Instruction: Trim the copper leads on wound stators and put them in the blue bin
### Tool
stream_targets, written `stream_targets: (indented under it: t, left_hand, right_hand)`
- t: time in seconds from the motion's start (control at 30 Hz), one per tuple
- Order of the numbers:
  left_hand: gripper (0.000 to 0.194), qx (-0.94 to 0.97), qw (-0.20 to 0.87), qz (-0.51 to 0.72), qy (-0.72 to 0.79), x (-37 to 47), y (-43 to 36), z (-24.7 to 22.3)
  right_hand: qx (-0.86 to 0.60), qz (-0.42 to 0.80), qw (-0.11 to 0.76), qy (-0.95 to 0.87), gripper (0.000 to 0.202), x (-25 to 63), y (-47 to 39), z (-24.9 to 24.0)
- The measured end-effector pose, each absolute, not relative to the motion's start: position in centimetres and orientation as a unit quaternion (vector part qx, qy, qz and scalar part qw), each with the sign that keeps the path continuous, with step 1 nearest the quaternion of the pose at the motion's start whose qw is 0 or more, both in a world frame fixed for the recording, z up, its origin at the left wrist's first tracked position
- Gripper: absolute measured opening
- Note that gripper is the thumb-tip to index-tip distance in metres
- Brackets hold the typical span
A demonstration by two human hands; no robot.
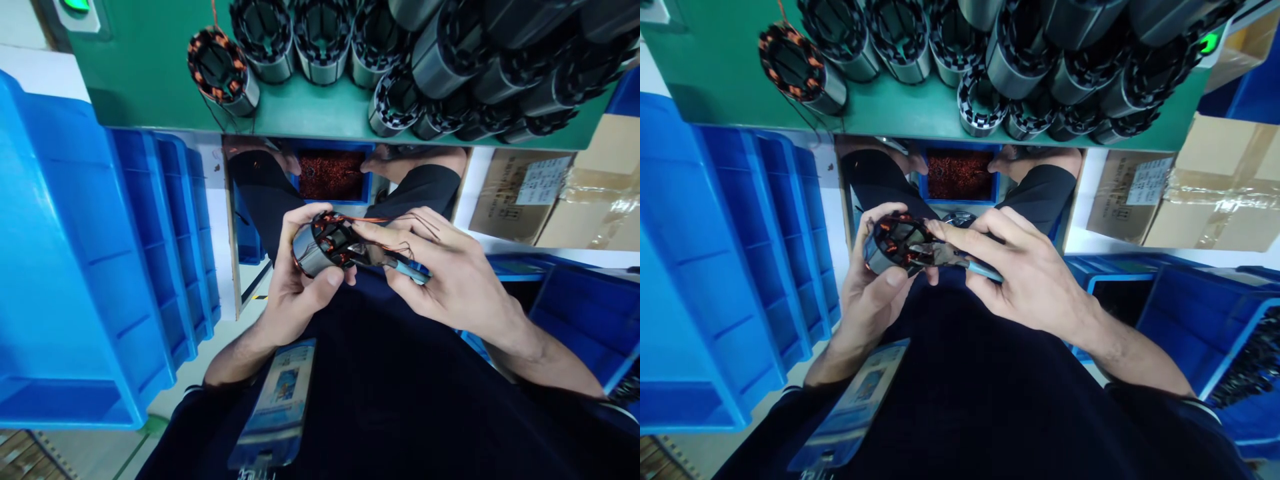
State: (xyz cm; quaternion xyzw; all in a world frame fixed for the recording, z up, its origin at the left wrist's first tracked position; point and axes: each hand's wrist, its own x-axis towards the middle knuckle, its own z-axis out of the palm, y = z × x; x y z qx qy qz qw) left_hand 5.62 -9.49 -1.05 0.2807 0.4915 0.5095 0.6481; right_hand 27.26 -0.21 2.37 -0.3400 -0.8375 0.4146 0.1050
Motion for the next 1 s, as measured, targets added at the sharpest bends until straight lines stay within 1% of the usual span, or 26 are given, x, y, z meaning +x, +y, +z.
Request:
stream_targets:
  t: [0.17,0.37,0.5,0.6,0.7,0.83,1.0]
  left_hand:
    - [0.058,0.278,0.655,0.505,0.489,5.8,-9.6,-0.9]
    - [0.057,0.272,0.648,0.506,0.5,6.1,-9.9,-1.3]
    - [0.053,0.245,0.647,0.518,0.504,6.5,-10.0,-2.4]
    - [0.053,0.223,0.643,0.533,0.502,6.6,-10.0,-3.1]
    - [0.047,0.201,0.644,0.565,0.475,6.6,-9.8,-3.1]
    - [0.04,0.191,0.637,0.586,0.463,6.7,-9.5,-2.2]
    - [0.043,0.221,0.62,0.58,0.481,6.9,-9.7,-1.5]
  right_hand:
    - [-0.323,0.414,0.109,-0.844,0.062,27.1,-0.4,2.7]
    - [-0.335,0.363,0.109,-0.863,0.051,27.2,-0.5,2.0]
    - [-0.343,0.39,0.116,-0.847,0.043,26.8,-0.4,0.5]
    - [-0.36,0.426,0.109,-0.823,0.042,26.4,-0.2,-0.1]
    - [-0.374,0.45,0.118,-0.803,0.044,26.4,-0.1,-0.1]
    - [-0.372,0.433,0.106,-0.814,0.053,26.6,0.0,0.6]
    - [-0.351,0.396,0.106,-0.842,0.062,26.2,0.0,1.3]
